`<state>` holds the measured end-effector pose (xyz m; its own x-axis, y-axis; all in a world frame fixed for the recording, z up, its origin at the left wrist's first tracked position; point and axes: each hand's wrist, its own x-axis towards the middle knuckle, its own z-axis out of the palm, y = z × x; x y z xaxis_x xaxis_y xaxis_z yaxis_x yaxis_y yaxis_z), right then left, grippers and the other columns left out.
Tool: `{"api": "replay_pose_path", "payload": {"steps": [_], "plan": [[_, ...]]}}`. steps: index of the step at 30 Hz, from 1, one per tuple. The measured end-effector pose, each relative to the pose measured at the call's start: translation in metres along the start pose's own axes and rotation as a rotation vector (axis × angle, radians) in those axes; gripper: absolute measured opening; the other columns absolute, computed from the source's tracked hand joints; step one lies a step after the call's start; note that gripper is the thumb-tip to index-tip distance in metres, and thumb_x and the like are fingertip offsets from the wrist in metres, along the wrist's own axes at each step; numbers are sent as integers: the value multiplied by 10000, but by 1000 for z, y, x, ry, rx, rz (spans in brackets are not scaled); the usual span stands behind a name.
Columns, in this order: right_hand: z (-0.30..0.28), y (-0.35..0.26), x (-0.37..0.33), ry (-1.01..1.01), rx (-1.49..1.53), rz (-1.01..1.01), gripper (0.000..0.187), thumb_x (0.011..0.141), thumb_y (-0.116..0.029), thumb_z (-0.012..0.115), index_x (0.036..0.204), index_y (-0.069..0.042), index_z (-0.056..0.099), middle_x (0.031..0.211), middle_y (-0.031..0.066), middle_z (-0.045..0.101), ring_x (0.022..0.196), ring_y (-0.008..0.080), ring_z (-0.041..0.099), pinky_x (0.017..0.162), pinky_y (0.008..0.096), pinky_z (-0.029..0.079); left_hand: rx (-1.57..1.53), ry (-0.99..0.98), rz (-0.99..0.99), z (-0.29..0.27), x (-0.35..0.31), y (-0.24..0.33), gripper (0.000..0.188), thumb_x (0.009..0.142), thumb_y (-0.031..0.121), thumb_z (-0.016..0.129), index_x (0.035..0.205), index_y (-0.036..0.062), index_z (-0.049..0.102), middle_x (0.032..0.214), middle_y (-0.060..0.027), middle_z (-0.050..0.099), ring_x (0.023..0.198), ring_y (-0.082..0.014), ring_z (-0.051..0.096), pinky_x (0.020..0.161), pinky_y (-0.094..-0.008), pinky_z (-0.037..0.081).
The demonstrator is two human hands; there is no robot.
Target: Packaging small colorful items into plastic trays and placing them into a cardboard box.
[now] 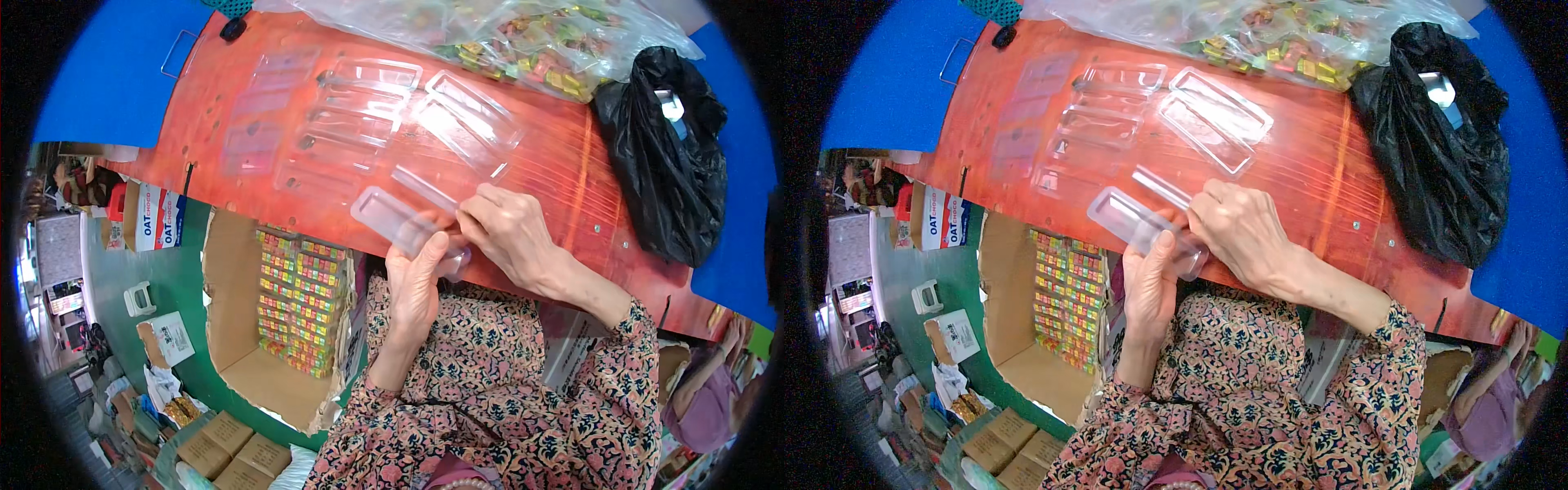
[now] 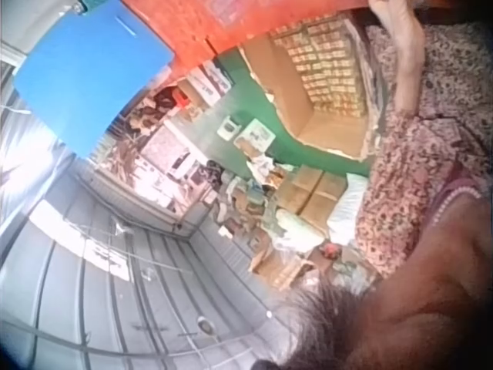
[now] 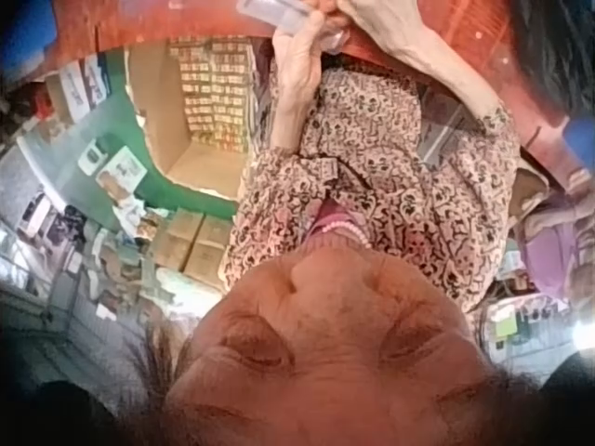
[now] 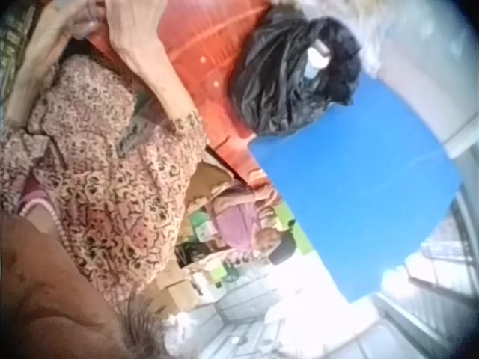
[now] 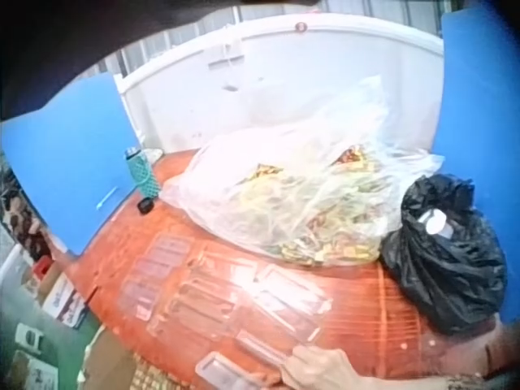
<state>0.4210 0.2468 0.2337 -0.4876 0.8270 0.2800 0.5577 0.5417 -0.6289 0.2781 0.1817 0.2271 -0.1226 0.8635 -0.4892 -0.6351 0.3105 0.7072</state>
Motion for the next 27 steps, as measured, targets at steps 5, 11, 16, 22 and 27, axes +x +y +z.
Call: {"api": "replay_pose_path", "payload": {"steps": [5, 11, 16, 22, 27], "plan": [[-19, -13, -5, -122, 428, 95, 128, 757, -47, 659, 856, 34, 665, 728, 119, 621, 635, 190, 596, 543, 295, 450, 7, -24, 64, 5, 5, 0, 452, 808, 126, 690, 1167, -36, 468, 995, -133, 636, 868, -168, 621, 788, -286, 496], [-20, -2, -4, -380, 1061, 523, 106, 794, -73, 677, 856, 11, 695, 682, 9, 619, 608, 53, 532, 535, 219, 419, 18, -96, 53, 2, 1, 7, 478, 787, 126, 703, 1171, -32, 467, 985, -140, 635, 864, -179, 624, 787, -301, 504], [-23, 0, 1, -520, 1189, 636, 105, 798, -75, 676, 841, 21, 676, 689, -9, 619, 574, 42, 511, 508, 203, 402, 7, -129, 32, -8, 4, 6, 485, 776, 117, 706, 1172, -28, 467, 979, -138, 635, 864, -190, 626, 769, -312, 514], [-17, -9, 1, 104, 248, 80, 83, 766, -55, 617, 743, 25, 610, 625, 80, 564, 529, 170, 540, 498, 269, 430, 95, 17, 77, -6, 3, 11, 485, 781, 115, 704, 1170, -36, 457, 978, -147, 634, 806, -204, 642, 749, -326, 521], [15, 13, -5, 6, -159, -27, 110, 760, -59, 598, 694, -23, 518, 623, 94, 460, 587, 256, 543, 503, 348, 450, 124, 26, 80, -6, 0, 4, 466, 783, 105, 706, 1154, -36, 460, 981, -163, 636, 779, -210, 651, 718, -322, 528]]}}
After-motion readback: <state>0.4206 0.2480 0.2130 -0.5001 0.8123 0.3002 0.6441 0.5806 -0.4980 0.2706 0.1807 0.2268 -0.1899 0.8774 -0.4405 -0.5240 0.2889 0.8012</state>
